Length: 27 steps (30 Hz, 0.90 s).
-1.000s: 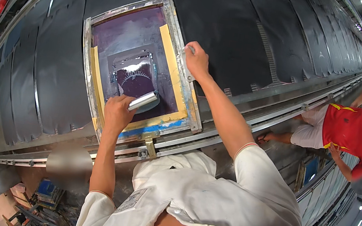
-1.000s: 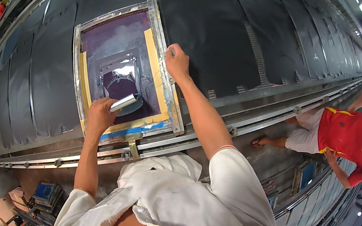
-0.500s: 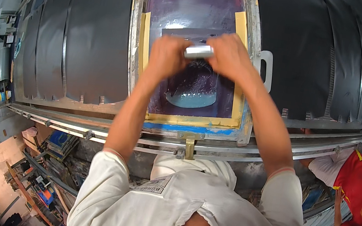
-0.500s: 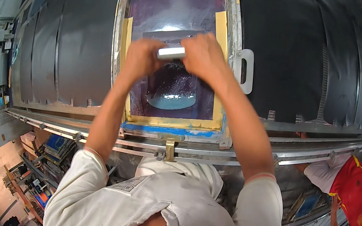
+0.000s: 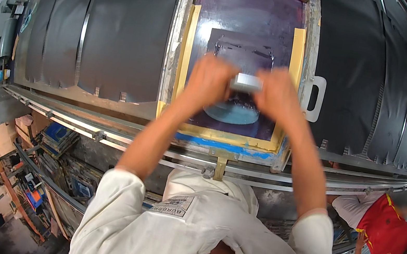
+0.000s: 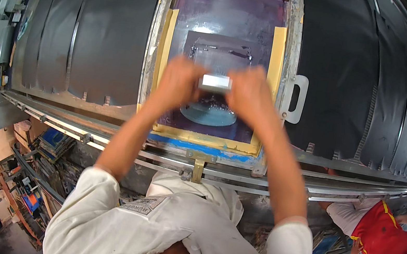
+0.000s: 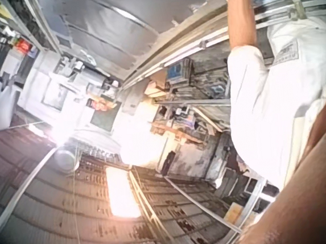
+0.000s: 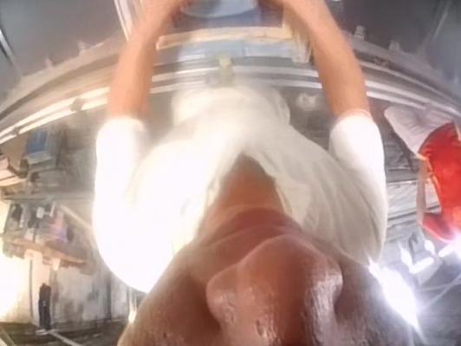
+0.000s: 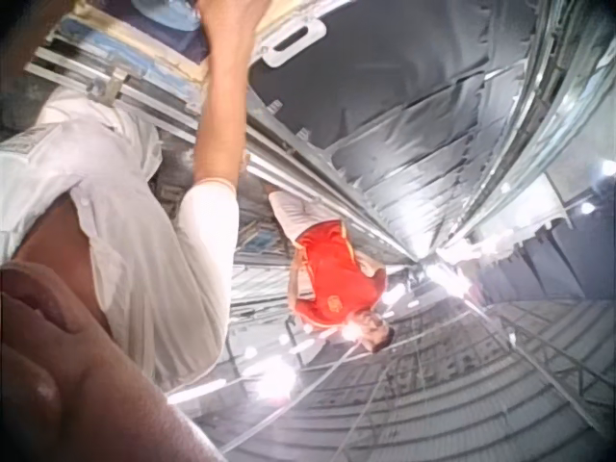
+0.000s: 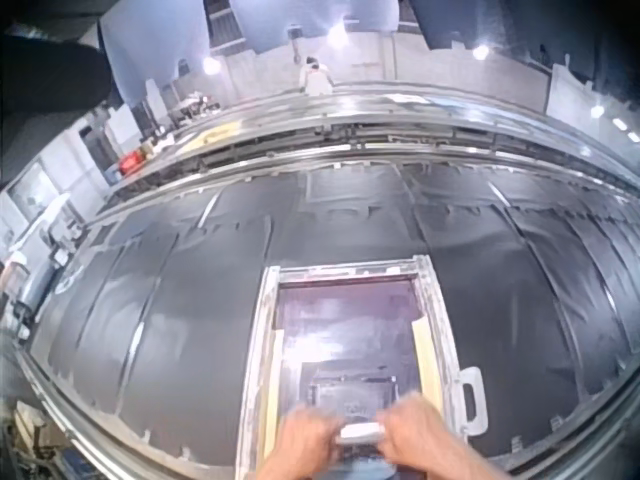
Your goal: The person performs screen printing by applying ink to a screen frame and using a squeegee to pull the ink across the mesh onto fabric laid on a conveyor. The person refills the ink and repeats the process on multiple fabric pieces.
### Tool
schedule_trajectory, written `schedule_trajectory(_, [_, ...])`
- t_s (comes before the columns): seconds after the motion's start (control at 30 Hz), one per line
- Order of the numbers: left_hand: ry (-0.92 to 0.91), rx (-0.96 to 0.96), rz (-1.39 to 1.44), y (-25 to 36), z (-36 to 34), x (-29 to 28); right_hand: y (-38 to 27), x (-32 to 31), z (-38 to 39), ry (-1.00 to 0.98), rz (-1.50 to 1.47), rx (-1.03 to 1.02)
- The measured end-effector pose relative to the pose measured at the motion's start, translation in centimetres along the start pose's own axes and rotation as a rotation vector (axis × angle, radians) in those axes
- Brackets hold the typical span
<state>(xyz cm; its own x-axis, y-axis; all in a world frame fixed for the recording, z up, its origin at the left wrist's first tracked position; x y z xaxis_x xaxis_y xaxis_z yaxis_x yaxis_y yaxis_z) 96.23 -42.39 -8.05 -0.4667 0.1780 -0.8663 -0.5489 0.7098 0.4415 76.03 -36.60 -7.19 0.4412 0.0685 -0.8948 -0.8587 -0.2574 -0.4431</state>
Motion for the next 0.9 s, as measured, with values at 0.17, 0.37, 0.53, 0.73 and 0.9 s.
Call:
schedule_trajectory(0.17, [-0.15, 0.016, 0.085, 1.4, 2.5, -0.9, -2.0, 0.0, 2.9, -0.121, -0.104, -0.008])
schedule_trajectory(0.37, [-0.073, 0.012, 0.009, -4.1, -8.2, -0.4, 3.9, -3.1, -7.4, -0.138, -0.113, 0.171])
schedule_trajectory(0.53, [-0.081, 0.031, 0.022, -3.8, -8.2, -0.8, 3.9, -2.2, -7.0, -0.105, -0.199, 0.149])
schedule_trajectory(0.73, [-0.022, 0.063, 0.02, 1.2, 1.5, -0.3, -1.4, -0.3, 1.6, -0.172, -0.127, 0.089])
schedule_trajectory(0.9, [0.031, 0.067, 0.025, 3.5, 5.2, -0.6, -4.5, -0.8, 5.2, -0.041, -0.319, 0.089])
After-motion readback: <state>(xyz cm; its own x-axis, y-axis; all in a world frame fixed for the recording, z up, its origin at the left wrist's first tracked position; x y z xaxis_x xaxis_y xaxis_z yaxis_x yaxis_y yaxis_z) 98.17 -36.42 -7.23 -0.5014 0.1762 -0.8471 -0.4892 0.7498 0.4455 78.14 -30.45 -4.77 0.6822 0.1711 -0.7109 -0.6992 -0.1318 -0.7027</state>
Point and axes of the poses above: each hand's wrist, its own z-axis away from the middle knuckle, its own x-axis out of the palm, y = z × x, the point moved 1 cm from there along -z, towards the middle knuckle, and after that the axes turned 1 degree about y, right-handed, at the moved point
